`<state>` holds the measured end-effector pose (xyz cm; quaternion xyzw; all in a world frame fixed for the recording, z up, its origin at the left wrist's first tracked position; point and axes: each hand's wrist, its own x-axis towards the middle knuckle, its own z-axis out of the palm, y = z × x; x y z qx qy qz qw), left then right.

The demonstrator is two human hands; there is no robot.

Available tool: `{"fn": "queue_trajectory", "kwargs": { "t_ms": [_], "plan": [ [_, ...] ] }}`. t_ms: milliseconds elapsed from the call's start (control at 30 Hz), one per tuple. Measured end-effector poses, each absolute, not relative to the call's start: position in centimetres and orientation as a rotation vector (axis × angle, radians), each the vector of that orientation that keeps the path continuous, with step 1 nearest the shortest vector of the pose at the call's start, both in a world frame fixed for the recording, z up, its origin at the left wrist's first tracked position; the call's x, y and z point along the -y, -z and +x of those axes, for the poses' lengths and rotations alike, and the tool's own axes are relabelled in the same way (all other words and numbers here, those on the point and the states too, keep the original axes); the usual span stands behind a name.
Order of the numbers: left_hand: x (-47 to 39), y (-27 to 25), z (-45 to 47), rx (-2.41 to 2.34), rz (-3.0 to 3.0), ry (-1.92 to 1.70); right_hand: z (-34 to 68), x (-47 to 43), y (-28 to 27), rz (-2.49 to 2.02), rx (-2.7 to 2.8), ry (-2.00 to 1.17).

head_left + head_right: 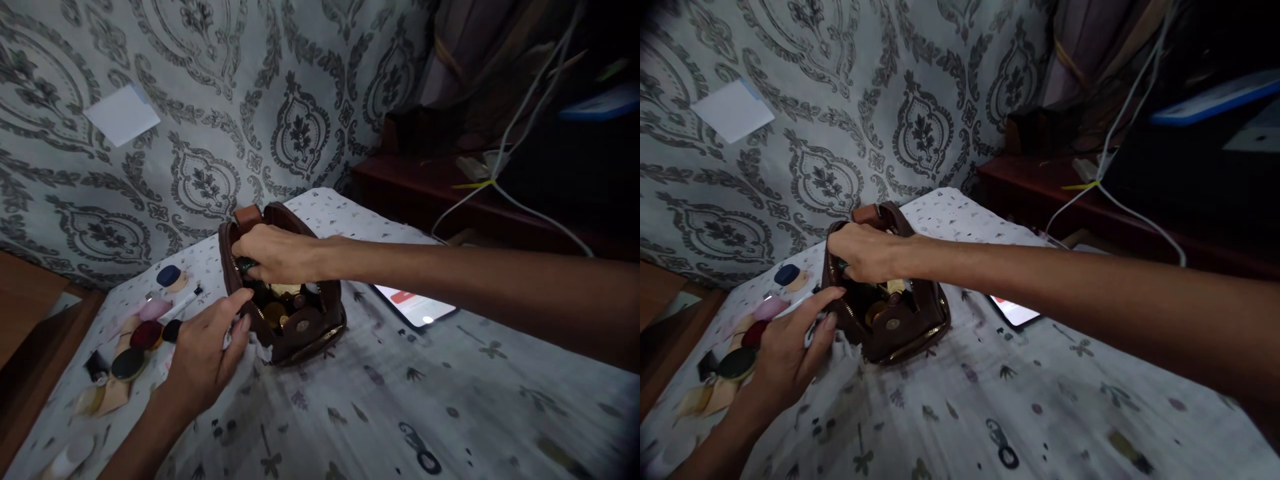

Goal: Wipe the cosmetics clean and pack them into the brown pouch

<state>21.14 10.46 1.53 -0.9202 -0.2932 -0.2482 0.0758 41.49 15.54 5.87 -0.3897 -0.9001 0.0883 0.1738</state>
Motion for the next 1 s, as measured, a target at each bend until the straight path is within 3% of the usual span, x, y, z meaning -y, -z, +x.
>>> {"fn": "queue_trajectory", "kwargs": {
  "t_ms": [1000],
  "plan": [
    [-10.6,-1.1,21.1,0.889,-2.829,0.791,42.0,-16.3,-6.8,-1.252,2.655,-0.241]
  ]
}}
